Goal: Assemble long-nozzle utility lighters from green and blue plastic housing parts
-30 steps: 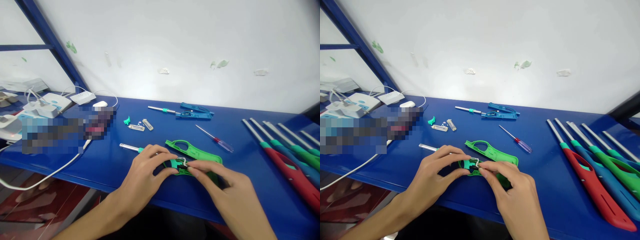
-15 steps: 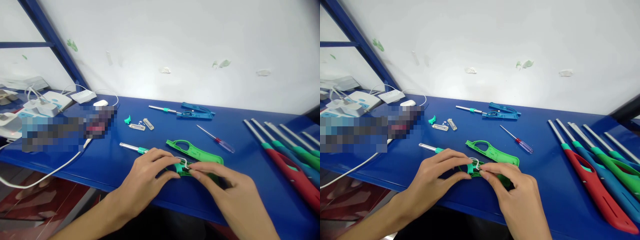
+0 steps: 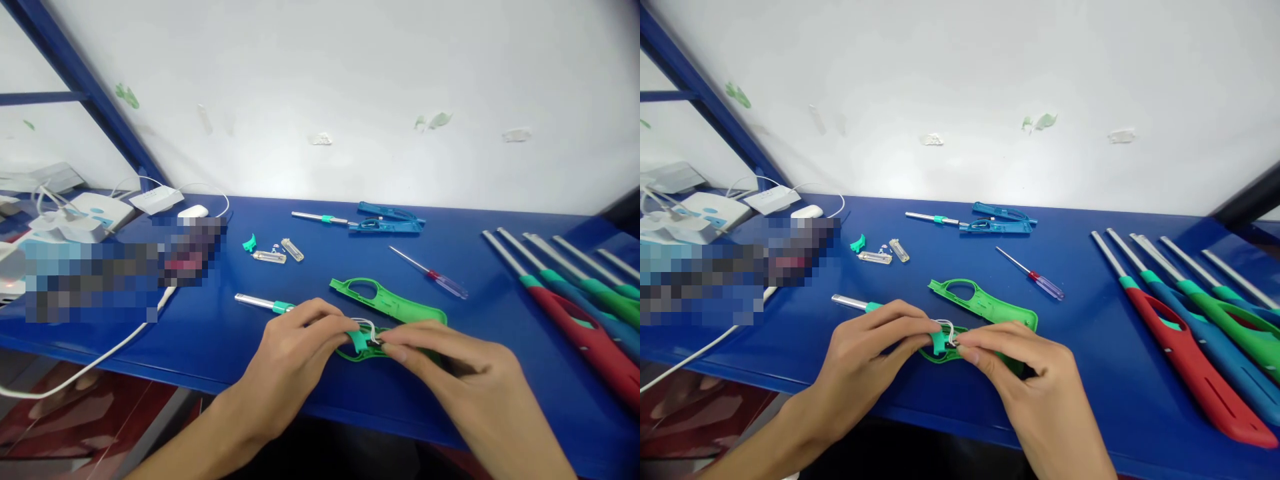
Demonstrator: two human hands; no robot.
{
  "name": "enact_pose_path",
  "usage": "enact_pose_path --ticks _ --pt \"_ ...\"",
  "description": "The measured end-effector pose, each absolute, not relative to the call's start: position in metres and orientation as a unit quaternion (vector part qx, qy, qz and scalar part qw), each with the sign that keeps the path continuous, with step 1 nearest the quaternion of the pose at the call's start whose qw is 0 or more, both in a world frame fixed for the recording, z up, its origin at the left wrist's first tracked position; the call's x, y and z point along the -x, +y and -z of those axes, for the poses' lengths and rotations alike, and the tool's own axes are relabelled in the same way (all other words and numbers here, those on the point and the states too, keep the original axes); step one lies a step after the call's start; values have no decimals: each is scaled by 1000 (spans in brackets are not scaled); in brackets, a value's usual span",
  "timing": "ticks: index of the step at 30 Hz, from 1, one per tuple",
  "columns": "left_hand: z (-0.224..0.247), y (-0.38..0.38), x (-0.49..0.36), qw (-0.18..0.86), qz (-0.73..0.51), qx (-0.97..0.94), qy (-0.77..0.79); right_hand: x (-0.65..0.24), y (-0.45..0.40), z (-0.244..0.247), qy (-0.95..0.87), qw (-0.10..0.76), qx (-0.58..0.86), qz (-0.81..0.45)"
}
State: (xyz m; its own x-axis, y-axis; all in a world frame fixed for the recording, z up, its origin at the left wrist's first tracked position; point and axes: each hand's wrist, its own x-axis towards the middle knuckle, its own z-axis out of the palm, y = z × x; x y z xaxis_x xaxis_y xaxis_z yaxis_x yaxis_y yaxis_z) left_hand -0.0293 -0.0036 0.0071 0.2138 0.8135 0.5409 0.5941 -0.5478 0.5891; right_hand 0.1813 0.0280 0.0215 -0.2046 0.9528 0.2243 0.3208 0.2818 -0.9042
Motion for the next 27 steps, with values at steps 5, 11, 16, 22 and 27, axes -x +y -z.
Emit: enact_pose_path --ticks 5,11,16,22,27 --pt "-7 -6 29 116 -417 -771 467 -184 26 -23 -687 407 464 -384" --pt "-5 -6 30 72 -410 -785 458 -185 26 -16 -701 407 472 -346" --pt "-4 -5 29 75 -413 -786 453 -189 23 -7 -728 394 490 -274" --pt "-3 -8 29 73 -372 -795 473 -195 15 0 -763 366 488 -214" --pt "-3 -9 30 55 -364 -805 465 -196 14 1 -780 365 475 -180"
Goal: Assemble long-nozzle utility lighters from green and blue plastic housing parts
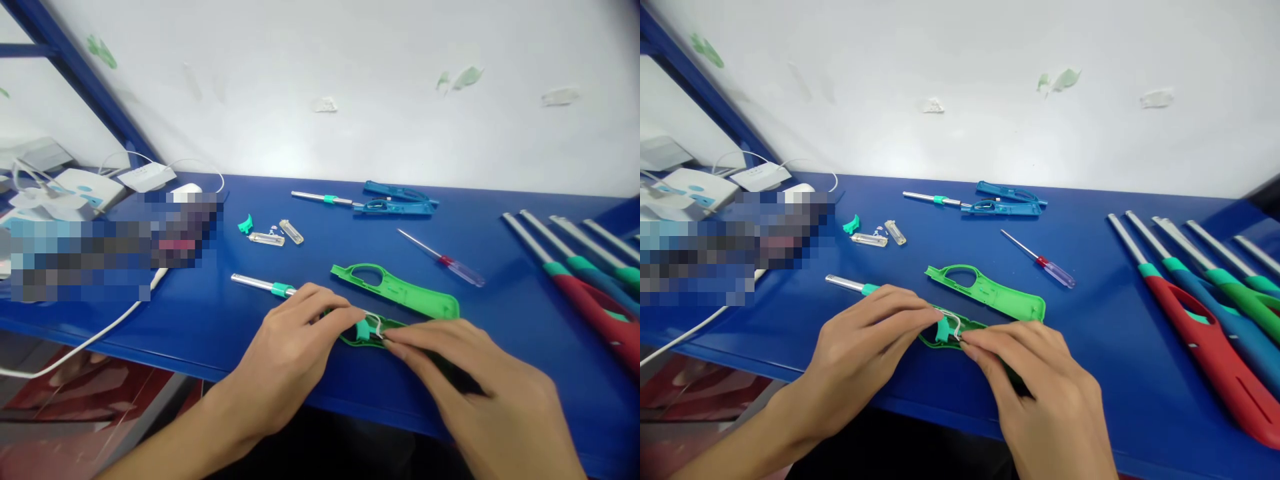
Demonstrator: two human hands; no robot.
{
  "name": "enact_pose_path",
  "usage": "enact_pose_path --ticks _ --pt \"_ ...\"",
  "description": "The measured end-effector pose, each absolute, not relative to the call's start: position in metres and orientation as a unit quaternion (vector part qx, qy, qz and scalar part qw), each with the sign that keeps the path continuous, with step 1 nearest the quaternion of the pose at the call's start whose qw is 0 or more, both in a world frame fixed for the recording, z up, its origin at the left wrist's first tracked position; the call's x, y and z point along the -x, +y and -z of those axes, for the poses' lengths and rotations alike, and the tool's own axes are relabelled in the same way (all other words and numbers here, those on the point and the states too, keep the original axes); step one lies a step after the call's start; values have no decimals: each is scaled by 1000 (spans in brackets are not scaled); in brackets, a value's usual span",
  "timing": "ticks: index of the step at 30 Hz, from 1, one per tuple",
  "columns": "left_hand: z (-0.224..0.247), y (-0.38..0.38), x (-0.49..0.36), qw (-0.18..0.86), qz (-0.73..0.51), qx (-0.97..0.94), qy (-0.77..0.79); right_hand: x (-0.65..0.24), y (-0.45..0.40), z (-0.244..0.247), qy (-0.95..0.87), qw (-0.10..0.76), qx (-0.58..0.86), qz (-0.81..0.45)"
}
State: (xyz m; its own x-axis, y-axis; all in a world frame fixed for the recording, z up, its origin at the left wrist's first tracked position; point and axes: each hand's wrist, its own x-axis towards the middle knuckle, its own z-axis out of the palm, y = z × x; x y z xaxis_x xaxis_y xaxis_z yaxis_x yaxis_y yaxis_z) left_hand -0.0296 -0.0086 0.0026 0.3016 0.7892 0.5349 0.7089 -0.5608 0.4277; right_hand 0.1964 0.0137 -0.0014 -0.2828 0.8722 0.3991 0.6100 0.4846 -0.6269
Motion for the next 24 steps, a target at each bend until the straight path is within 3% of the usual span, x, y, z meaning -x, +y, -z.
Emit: enact_pose_path --ticks 9,24 --pt "-1 -5 29 51 -386 -792 471 -193 8 5 -845 385 371 -14" --pt "-3 -4 27 62 -391 -774 495 -190 -2 1 -885 262 343 174"
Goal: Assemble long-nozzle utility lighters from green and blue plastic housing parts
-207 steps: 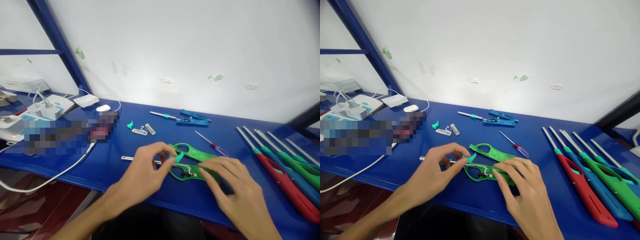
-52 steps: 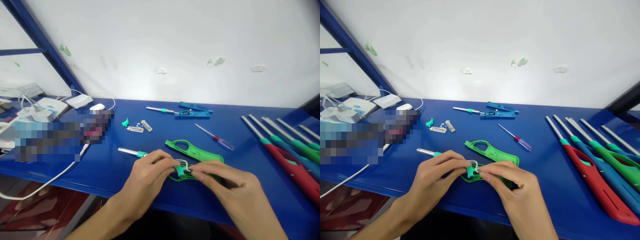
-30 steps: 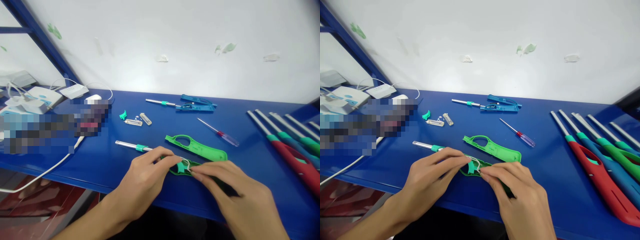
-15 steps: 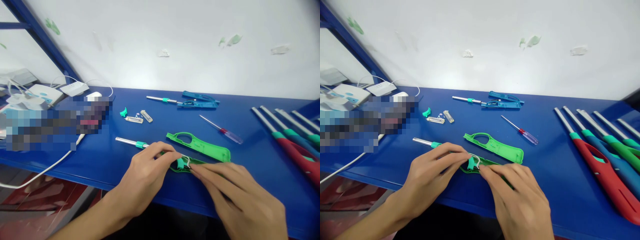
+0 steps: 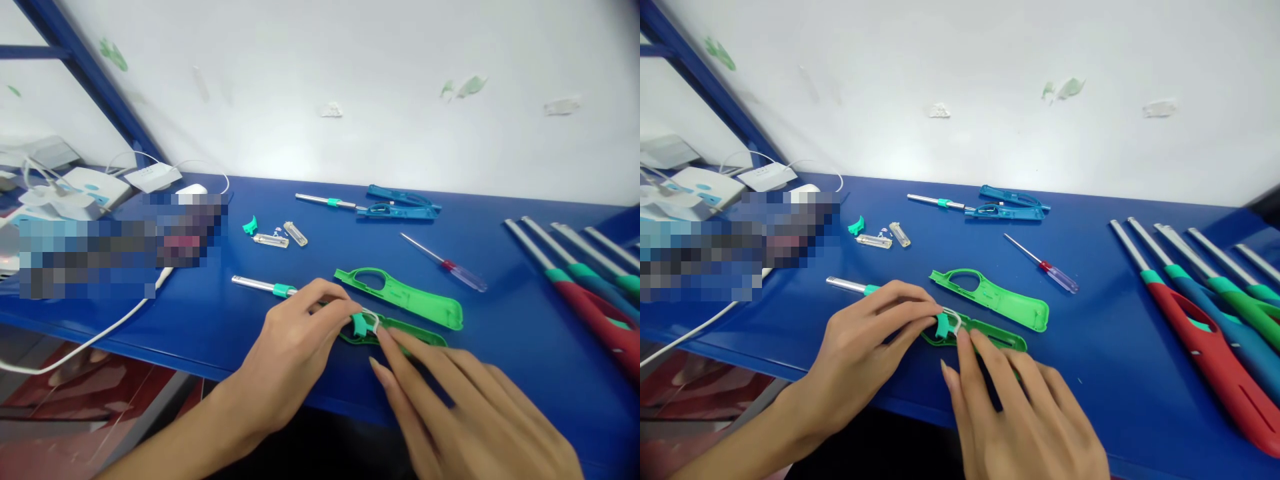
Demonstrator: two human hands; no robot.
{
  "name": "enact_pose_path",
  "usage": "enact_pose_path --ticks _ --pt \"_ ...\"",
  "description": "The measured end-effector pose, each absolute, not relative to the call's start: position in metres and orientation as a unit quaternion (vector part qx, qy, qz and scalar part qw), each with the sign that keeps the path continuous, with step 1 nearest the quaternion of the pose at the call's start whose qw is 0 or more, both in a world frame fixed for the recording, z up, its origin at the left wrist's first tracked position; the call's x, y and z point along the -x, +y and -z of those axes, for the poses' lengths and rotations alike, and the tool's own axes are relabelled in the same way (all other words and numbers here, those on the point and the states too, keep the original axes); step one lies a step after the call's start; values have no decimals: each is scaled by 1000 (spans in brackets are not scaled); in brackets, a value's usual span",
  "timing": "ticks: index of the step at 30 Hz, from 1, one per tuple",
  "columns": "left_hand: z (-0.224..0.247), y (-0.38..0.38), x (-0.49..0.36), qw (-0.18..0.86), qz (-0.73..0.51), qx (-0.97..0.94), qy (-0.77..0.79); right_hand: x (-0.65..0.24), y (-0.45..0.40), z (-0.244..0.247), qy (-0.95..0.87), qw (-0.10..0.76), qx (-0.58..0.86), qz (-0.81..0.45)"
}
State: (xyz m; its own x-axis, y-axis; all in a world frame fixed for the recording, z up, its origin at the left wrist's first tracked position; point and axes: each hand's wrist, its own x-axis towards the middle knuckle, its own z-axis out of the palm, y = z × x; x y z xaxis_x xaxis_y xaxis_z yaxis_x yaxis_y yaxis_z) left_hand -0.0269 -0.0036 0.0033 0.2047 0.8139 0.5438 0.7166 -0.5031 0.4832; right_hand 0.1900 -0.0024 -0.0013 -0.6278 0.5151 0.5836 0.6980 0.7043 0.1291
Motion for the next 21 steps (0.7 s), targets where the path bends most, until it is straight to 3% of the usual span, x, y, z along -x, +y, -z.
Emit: enact_pose_path --ticks 5,14,21 --pt "-1 -5 28 57 -384 -778 495 -188 -4 2 -888 252 339 180" --pt "-3 -4 26 -2 -379 -772 510 -181 2 2 -842 341 409 90" --pt "-8 -1 22 27 -369 -757 538 -172 19 -1 -867 325 372 64"
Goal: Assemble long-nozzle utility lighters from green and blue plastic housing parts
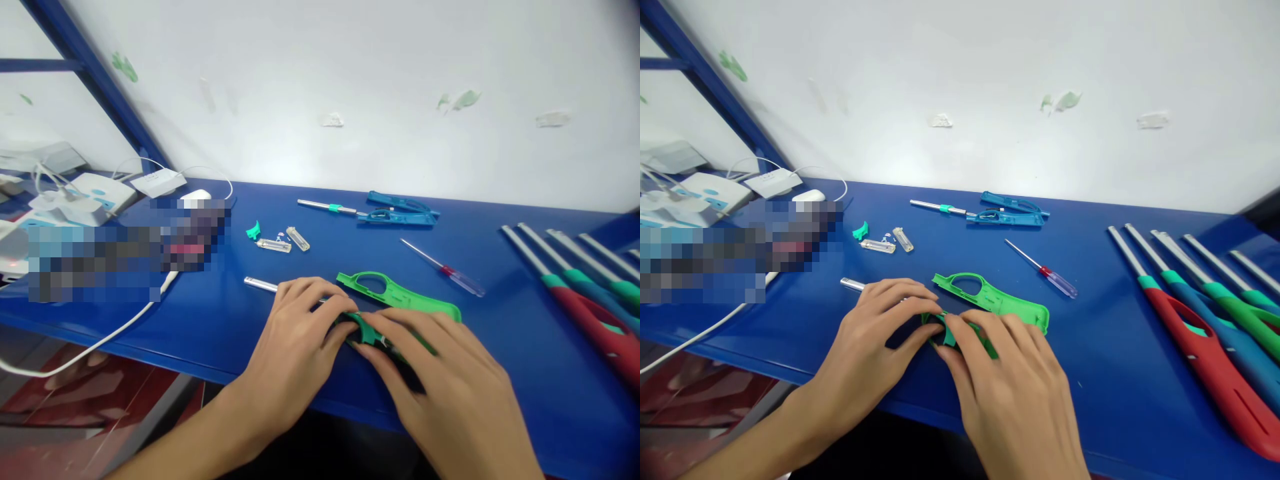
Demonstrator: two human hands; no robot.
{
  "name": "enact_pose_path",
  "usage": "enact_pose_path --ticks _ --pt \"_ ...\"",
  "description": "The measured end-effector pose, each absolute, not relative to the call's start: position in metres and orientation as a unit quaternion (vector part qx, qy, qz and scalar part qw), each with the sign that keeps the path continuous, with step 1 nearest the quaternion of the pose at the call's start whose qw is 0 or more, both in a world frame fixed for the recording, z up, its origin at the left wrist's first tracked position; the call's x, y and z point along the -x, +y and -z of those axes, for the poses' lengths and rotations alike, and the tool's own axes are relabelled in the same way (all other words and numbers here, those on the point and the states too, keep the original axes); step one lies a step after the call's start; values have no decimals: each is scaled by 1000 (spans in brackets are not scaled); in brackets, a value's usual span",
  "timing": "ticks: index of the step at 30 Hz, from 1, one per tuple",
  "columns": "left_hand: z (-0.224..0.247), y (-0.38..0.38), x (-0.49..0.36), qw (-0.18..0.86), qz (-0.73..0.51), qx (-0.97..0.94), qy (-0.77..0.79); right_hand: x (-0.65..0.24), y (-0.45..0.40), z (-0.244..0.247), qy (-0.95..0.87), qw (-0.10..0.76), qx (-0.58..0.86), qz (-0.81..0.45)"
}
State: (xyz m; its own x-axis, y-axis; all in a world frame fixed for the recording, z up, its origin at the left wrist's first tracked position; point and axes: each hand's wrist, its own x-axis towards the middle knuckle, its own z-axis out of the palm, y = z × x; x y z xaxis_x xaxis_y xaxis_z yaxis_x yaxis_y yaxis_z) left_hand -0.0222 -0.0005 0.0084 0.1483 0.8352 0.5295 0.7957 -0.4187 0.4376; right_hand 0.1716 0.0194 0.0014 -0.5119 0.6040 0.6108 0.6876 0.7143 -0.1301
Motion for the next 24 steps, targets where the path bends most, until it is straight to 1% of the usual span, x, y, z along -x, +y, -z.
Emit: enact_pose_path --ticks 4,7,18,24 --pt "-9 -1 25 86 -371 -742 551 -170 19 3 -856 341 388 33" --pt "-8 1 27 110 -375 -735 554 -170 17 4 -838 361 409 18" --pt "-3 3 29 83 -366 -769 518 -170 13 4 -838 354 414 32" --pt "-2 2 30 92 -358 -777 509 -169 11 2 -837 350 418 41"
